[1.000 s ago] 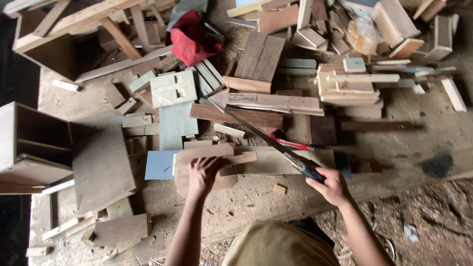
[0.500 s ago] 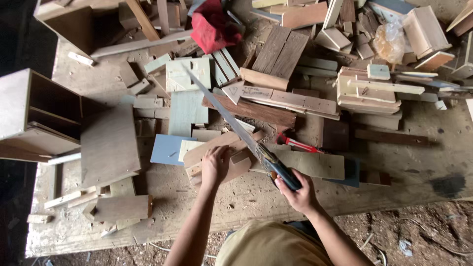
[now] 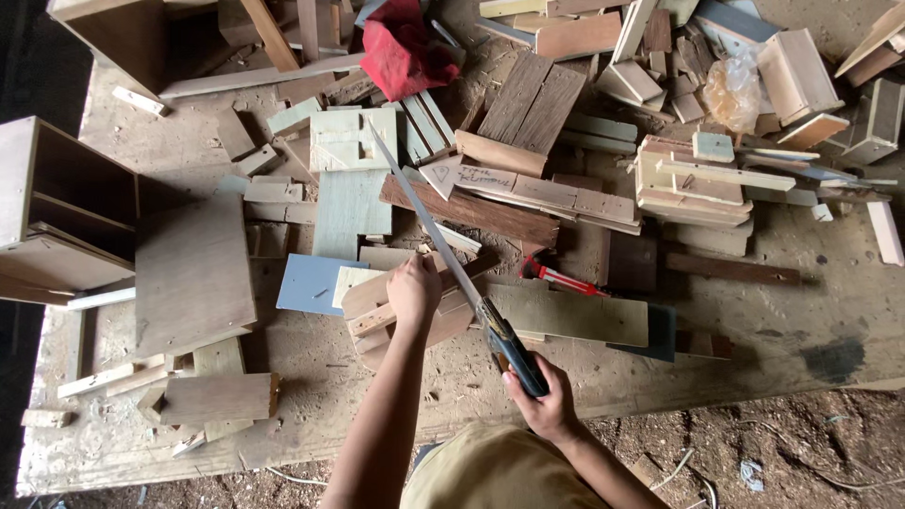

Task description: The person hammers nails into a small wooden piece to join it with another piece, then uses a hand saw to cut the assembled wood. The person handles the wood pieces and tools directly on a cluttered workbench.

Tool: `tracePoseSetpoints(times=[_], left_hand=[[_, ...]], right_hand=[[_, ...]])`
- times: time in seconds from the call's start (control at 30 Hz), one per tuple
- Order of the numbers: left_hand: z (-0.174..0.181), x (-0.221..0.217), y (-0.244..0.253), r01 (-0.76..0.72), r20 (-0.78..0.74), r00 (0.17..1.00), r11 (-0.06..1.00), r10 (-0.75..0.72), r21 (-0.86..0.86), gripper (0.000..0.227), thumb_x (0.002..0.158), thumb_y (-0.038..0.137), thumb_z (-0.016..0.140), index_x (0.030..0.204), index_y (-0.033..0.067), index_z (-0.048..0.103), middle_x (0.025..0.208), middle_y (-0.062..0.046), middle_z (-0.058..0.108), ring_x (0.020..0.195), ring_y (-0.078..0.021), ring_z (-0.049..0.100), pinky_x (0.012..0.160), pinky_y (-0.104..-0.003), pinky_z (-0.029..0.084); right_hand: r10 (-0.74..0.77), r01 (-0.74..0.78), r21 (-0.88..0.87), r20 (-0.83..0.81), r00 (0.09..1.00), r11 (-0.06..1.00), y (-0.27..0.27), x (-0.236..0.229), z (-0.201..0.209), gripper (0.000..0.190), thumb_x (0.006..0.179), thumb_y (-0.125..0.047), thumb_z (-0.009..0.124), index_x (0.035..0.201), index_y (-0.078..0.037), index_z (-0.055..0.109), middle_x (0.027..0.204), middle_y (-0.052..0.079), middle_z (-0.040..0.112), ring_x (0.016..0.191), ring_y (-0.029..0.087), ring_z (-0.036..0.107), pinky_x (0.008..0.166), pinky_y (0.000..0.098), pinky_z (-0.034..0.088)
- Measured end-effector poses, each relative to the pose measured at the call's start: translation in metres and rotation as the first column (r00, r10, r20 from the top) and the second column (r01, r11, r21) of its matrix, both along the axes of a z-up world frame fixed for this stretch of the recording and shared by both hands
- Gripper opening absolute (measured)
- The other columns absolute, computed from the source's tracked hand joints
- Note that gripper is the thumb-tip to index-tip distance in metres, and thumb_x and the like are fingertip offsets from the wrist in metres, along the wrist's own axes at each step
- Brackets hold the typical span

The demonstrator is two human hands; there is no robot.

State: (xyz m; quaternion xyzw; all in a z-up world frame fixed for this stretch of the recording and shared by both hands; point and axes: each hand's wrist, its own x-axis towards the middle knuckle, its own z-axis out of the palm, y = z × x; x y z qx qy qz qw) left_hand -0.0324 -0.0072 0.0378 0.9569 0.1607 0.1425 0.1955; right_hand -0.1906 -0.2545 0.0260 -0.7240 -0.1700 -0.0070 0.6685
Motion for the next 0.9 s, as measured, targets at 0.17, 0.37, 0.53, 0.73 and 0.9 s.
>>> tracePoseSetpoints(times=[0.17,0.37,0.53,0.73,0.9], left_hand=[[0.002,0.006,-0.007,0.004,-0.068,0.998,1.0,-0.004,-0.005,0.027,0.096,0.027,0.056,0.083,0.0092,0.07,0.082,-0.014,0.074,0.078,-0.0348,0.072,0.079,-0.051,0.053],[0.007,0.006,-0.014,-0.028,-0.079,0.997,0.999,0.025,-0.041,0.026,0.098,0.029,0.055,0.091,0.0089,0.07,0.089,-0.016,0.074,0.088,-0.0367,0.07,0.081,-0.048,0.054],[0.008,0.01,-0.011,-0.037,-0.032,0.999,0.993,0.034,-0.109,0.026,0.095,0.028,0.054,0.095,0.009,0.071,0.1,-0.016,0.074,0.097,-0.0376,0.067,0.083,-0.048,0.054],[0.008,0.004,-0.014,-0.025,-0.154,0.988,0.999,0.018,-0.046,0.031,0.091,0.029,0.051,0.105,0.0081,0.069,0.108,-0.016,0.074,0.104,-0.035,0.068,0.087,-0.048,0.053],[0.021,0.004,-0.021,-0.039,-0.308,0.951,0.999,0.038,0.003,0.031,0.101,0.031,0.047,0.107,0.0078,0.066,0.102,-0.018,0.074,0.104,-0.0342,0.068,0.087,-0.048,0.054]], right_hand=[[-0.006,0.009,-0.047,0.058,0.998,0.999,0.01,-0.005,0.015,0.019,0.095,-0.019,0.071,0.101,-0.004,0.062,0.082,0.003,0.068,0.065,0.01,0.067,0.056,0.0249,0.06],[0.17,-0.167,0.181,-0.001,0.985,0.969,0.019,-0.007,0.021,0.023,0.099,-0.014,0.068,0.114,0.0,0.058,0.089,0.006,0.069,0.077,0.016,0.073,0.066,0.0301,0.067],[-0.039,0.04,-0.017,0.085,0.996,0.999,0.029,-0.01,0.008,0.024,0.093,-0.009,0.066,0.112,0.0,0.055,0.075,0.002,0.061,0.053,0.009,0.058,0.044,0.0233,0.053],[0.018,-0.011,0.135,-0.045,0.999,0.991,0.023,-0.015,0.011,0.007,0.095,-0.005,0.065,0.095,-0.005,0.058,0.071,0.002,0.06,0.052,0.009,0.058,0.047,0.026,0.05],[0.028,-0.027,0.101,-0.008,1.0,0.995,0.012,-0.005,0.028,0.013,0.09,-0.008,0.065,0.098,-0.006,0.056,0.072,0.0,0.058,0.052,0.008,0.054,0.042,0.0223,0.048]])
